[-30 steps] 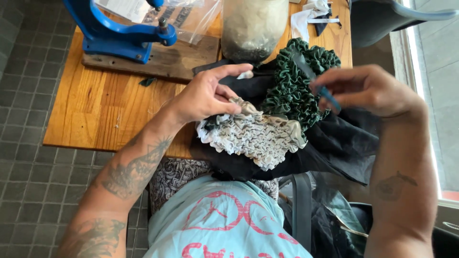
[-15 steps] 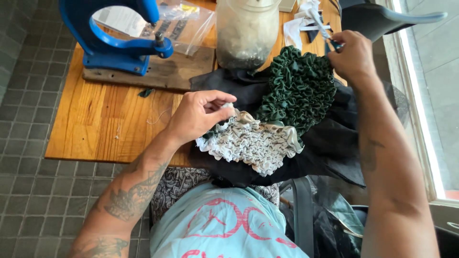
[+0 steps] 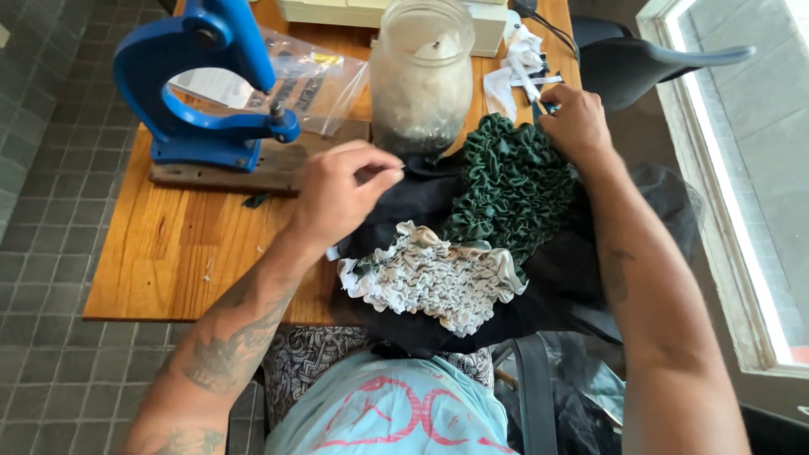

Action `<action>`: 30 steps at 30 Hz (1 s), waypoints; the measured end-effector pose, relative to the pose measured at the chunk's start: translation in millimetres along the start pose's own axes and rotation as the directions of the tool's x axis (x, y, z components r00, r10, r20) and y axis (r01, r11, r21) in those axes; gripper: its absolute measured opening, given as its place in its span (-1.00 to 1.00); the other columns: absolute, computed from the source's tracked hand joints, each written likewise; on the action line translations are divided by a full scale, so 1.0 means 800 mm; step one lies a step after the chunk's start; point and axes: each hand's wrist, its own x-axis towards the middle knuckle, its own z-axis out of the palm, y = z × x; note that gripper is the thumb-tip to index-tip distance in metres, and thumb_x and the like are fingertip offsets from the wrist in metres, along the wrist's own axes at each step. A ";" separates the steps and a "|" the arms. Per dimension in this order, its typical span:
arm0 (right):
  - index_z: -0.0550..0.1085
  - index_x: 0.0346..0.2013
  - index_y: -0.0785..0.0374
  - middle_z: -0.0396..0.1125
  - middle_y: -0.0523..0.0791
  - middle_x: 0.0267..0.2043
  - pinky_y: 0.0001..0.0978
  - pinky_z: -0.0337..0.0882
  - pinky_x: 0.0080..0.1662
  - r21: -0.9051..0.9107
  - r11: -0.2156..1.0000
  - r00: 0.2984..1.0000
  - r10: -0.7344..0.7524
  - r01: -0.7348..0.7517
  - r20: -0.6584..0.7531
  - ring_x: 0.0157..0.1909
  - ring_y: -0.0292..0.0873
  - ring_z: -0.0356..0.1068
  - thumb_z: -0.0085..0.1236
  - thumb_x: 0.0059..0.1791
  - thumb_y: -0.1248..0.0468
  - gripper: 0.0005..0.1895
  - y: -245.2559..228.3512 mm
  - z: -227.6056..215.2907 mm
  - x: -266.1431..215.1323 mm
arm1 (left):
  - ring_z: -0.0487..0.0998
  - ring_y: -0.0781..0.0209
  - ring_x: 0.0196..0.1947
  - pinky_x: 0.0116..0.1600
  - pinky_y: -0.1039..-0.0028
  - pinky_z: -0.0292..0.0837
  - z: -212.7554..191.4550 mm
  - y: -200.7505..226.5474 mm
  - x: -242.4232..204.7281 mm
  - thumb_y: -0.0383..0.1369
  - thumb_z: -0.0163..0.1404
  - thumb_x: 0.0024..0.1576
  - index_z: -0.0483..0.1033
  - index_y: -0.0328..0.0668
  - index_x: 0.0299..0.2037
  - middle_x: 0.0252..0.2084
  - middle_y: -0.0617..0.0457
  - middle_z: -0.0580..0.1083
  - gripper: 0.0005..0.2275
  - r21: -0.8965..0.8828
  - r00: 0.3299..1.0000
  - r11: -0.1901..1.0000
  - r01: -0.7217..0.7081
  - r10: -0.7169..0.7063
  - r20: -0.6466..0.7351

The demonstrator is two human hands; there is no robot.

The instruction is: Trimming lace with scissors and arranging it on fabric

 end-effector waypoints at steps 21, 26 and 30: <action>0.62 -0.47 0.18 0.46 0.04 -0.44 0.08 0.38 -0.28 -0.252 0.965 0.998 -0.063 0.068 0.029 -0.31 0.21 0.44 0.12 -0.13 0.30 -0.87 0.004 0.015 -0.092 | 0.39 0.20 -0.26 -0.24 0.45 0.52 0.377 -0.115 0.264 -0.49 -0.13 0.32 0.39 -0.22 0.01 -0.12 -0.03 0.37 -0.88 0.631 0.885 0.750 0.197 -0.413 0.215; 0.55 -0.57 0.22 0.37 0.06 -0.56 0.04 0.43 -0.41 -0.373 0.922 0.994 -0.094 0.106 0.051 -0.47 0.21 0.43 0.00 -0.18 0.42 -0.83 -0.008 0.015 -0.095 | 0.48 0.09 -0.03 -0.23 0.52 0.62 0.342 -0.071 0.231 -0.62 -0.08 0.18 0.23 -0.24 0.29 0.19 -0.20 0.34 -0.56 0.584 0.941 0.802 0.127 -0.285 0.185; 0.58 -0.37 0.15 0.44 -0.09 -0.27 -0.25 0.44 -0.32 -0.629 0.772 0.972 -0.208 0.095 -0.108 -0.22 -0.01 0.40 0.19 -0.17 0.37 -0.88 -0.060 -0.030 -0.130 | 0.51 -0.09 0.19 0.23 0.29 0.56 0.258 0.014 0.180 -0.44 -0.01 0.24 0.35 -0.34 0.23 0.21 -0.23 0.45 -0.65 0.220 0.981 0.971 -0.096 0.054 0.188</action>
